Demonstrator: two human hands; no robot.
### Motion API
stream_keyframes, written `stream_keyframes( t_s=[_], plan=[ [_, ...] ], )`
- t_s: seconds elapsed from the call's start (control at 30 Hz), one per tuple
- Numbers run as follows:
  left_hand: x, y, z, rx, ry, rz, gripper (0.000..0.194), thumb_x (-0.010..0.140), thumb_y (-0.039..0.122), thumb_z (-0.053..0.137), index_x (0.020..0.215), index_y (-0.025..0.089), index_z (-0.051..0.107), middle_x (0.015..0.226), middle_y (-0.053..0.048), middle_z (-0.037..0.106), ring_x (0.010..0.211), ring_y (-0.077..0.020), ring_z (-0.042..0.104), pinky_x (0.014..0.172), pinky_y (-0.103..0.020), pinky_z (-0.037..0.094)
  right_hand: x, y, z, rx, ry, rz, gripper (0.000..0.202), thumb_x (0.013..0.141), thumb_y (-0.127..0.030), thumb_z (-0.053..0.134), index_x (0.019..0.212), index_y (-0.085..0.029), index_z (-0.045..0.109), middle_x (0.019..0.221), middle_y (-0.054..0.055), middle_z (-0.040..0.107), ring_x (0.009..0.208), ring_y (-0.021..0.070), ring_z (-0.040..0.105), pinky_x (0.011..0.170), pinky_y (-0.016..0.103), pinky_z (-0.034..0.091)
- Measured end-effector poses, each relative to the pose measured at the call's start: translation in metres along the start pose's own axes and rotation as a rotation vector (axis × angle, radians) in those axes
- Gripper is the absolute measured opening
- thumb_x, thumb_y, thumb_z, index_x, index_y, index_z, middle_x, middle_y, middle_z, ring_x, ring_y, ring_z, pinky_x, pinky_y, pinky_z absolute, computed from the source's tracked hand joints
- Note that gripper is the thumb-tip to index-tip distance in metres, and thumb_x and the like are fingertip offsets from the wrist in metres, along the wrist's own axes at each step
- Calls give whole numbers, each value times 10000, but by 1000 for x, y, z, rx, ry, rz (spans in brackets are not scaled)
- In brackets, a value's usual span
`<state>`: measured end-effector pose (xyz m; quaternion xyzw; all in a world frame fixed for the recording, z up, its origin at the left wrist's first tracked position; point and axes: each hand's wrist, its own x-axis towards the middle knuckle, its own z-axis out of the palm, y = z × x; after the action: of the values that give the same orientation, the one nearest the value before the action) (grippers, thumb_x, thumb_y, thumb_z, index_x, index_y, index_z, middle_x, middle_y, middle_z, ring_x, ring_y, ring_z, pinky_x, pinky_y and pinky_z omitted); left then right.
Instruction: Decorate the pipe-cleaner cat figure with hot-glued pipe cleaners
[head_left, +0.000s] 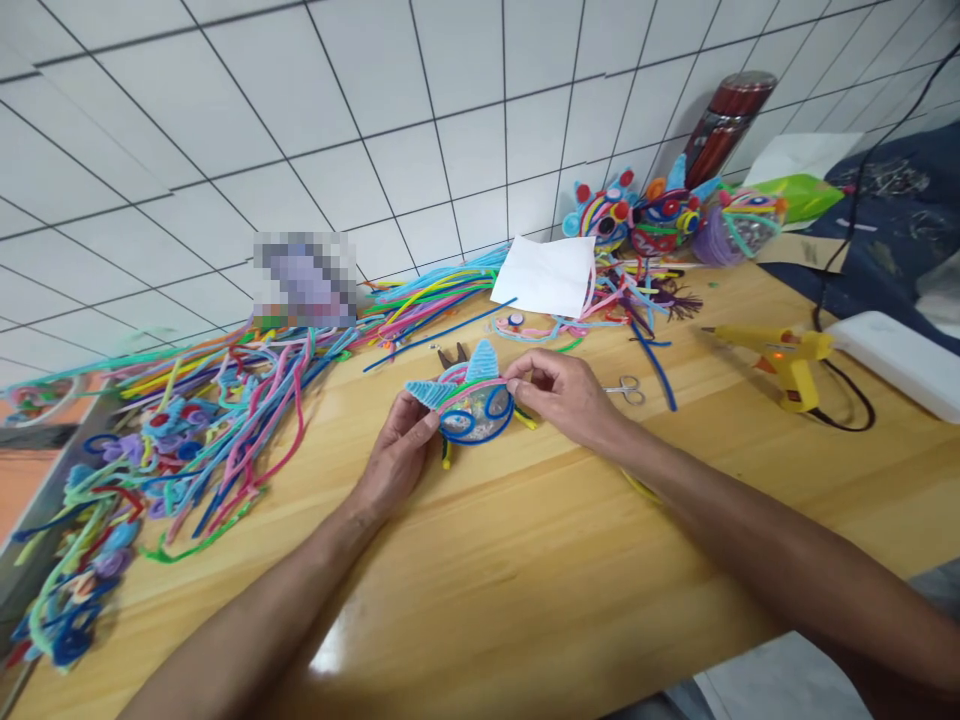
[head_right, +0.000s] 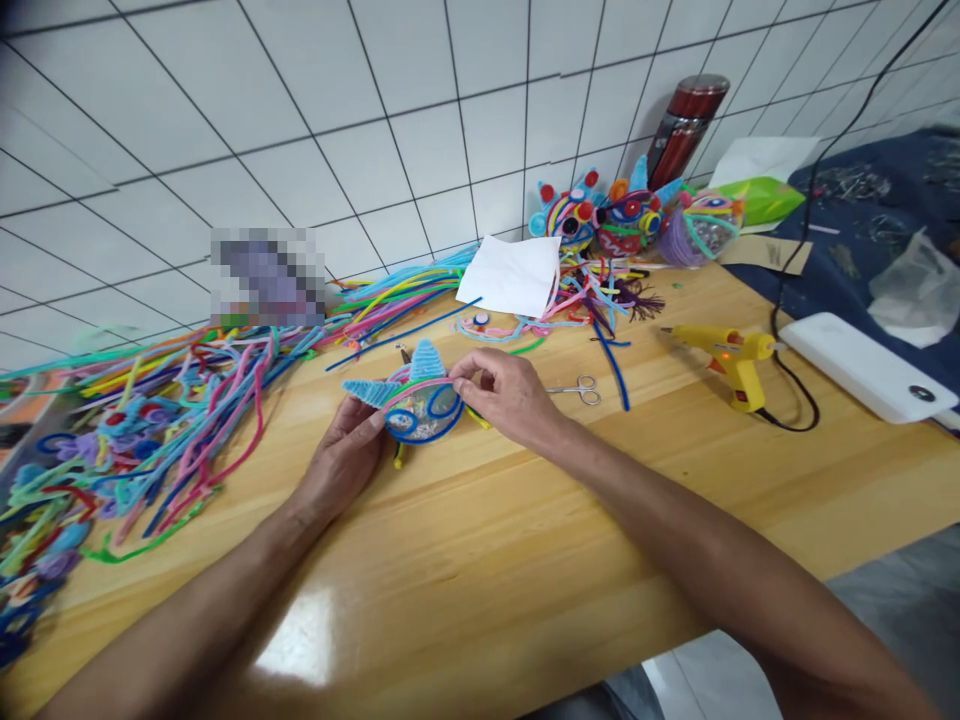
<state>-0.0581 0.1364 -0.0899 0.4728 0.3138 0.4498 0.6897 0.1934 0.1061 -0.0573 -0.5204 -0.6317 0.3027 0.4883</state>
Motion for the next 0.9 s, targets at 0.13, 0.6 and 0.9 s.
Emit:
stream_keyframes(
  t_s=[0.13, 0.6, 0.9],
  plan=[
    [1, -1, 1, 12, -6, 6, 343, 885, 386, 881, 1188, 330, 731, 1347, -1, 744, 1279, -200, 687, 1151, -376, 559, 0, -2, -1, 27, -24, 46, 172, 906, -358, 667, 879, -202, 735, 685, -36, 638, 548, 106, 470, 516, 258, 331],
    [6, -6, -3, -112, -89, 32, 370, 872, 314, 869, 1219, 260, 752, 1322, -37, 768, 1302, -240, 663, 1155, -372, 493, 3, 2, -8, 14, -55, 176, 220, 854, -427, 780, 844, -211, 740, 651, -16, 663, 506, 119, 531, 480, 255, 386],
    [11, -16, -7, -136, -128, 26, 470, 850, 296, 869, 1297, 250, 730, 1372, -64, 745, 1351, -293, 636, 1170, -432, 469, 1, 9, -14, -130, 20, 58, 218, 894, -443, 802, 902, -230, 761, 687, -18, 651, 579, 134, 555, 514, 254, 409]
  ],
)
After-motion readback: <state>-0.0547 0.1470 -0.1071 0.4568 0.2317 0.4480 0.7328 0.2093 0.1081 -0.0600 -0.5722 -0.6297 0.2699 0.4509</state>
